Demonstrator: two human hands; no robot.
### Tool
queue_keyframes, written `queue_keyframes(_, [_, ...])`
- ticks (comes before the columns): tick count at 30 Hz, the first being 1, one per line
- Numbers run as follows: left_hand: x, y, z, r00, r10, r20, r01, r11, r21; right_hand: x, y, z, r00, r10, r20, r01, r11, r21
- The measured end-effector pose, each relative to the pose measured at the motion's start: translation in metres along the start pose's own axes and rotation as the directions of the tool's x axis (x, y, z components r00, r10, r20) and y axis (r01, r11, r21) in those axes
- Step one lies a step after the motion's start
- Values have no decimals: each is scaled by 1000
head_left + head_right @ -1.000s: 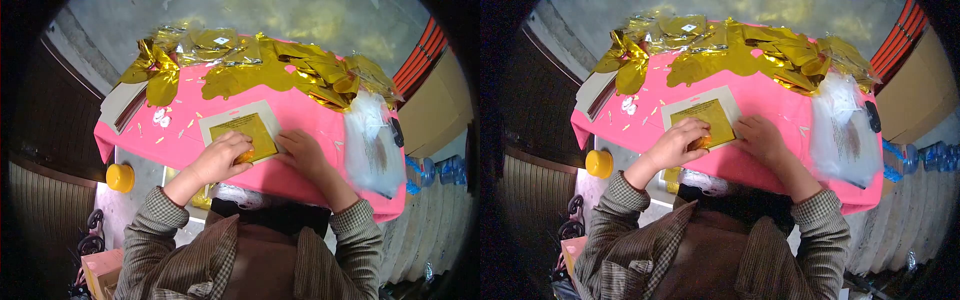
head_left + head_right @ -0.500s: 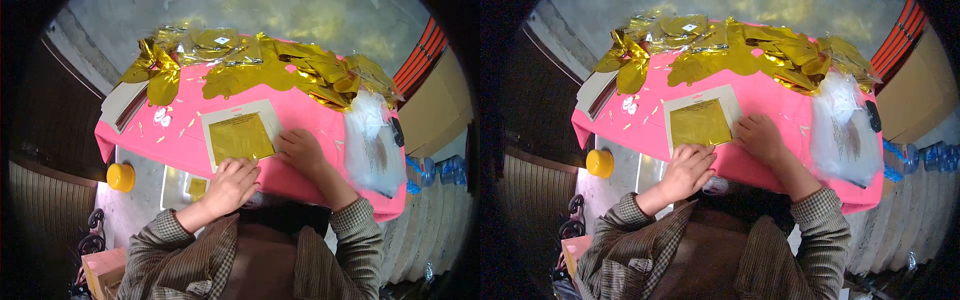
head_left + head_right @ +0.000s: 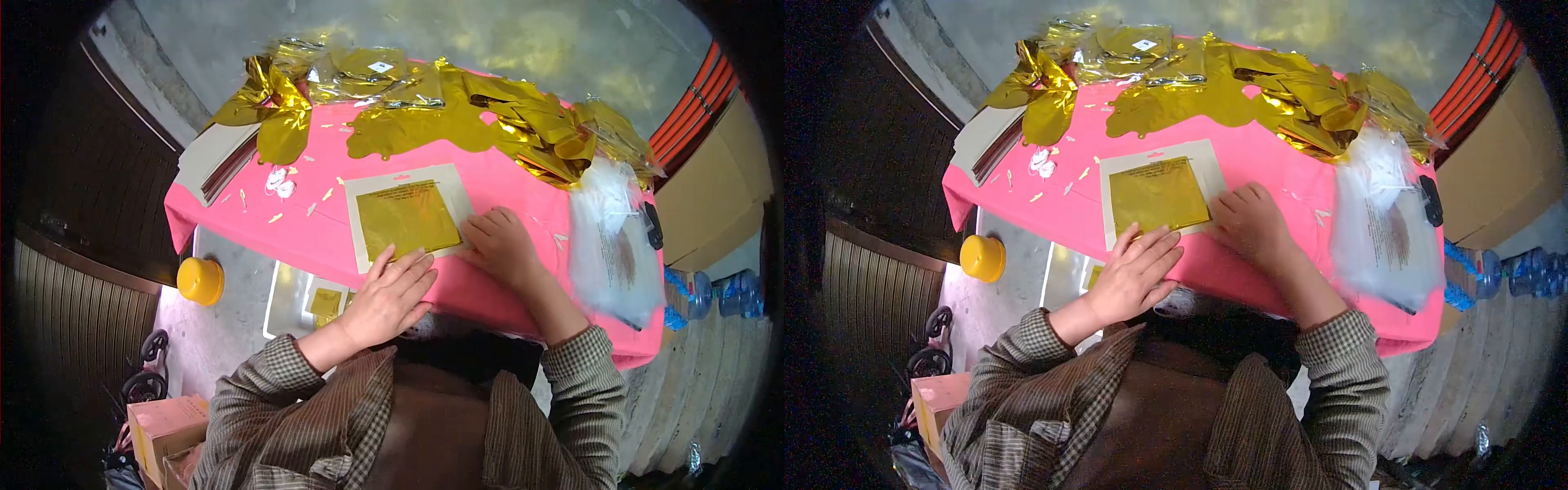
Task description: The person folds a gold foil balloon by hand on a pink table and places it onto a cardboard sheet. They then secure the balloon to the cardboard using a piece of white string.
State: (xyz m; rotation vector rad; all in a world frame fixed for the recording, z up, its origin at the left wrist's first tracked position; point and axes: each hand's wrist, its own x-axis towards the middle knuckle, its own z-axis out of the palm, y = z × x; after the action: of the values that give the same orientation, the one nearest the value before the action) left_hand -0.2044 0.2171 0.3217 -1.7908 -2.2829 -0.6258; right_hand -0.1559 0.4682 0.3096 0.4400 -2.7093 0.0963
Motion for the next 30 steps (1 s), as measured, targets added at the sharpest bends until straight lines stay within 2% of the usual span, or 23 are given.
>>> queue_keyframes(2, [-2, 3, 1, 1000, 9, -11, -9, 1000, 27, -2, 1, 2, 998, -9, -66, 10, 1000, 22])
queue_keyframes(5, [-7, 2, 1, 999, 0, -38, -2, 998, -56, -2, -4, -9, 994, 14, -113, -2, 995, 101])
queue_keyframes(11, [13, -26, -19, 975, -164, -153, 165, 986, -9, -10, -2, -7, 988, 124, -94, -96, 962, 256])
queue_keyframes(13, [22, -30, -22, 975, -183, -123, 179, 983, -43, -10, -2, -7, 988, 125, -91, -97, 958, 269])
queue_keyframes(15, [24, -37, -15, 985, -174, -22, 172, 982, -83, -9, -2, -7, 987, 129, -93, -99, 956, 278])
queue_keyframes(17, [25, -39, -11, 989, -149, -13, 147, 986, -78, -9, -3, -5, 980, 119, -158, -68, 953, 296])
queue_keyframes(23, [27, -48, -10, 995, -97, 19, 99, 989, -106, -9, -3, -2, 978, 168, -127, -126, 950, 284])
queue_keyframes(27, [26, -56, -12, 996, -66, 52, 74, 984, -162, -7, -3, -3, 975, 171, -142, -125, 951, 284])
queue_keyframes(30, [23, -60, -9, 997, -63, 43, 70, 977, -203, -4, -4, -3, 975, 122, -184, -68, 959, 275])
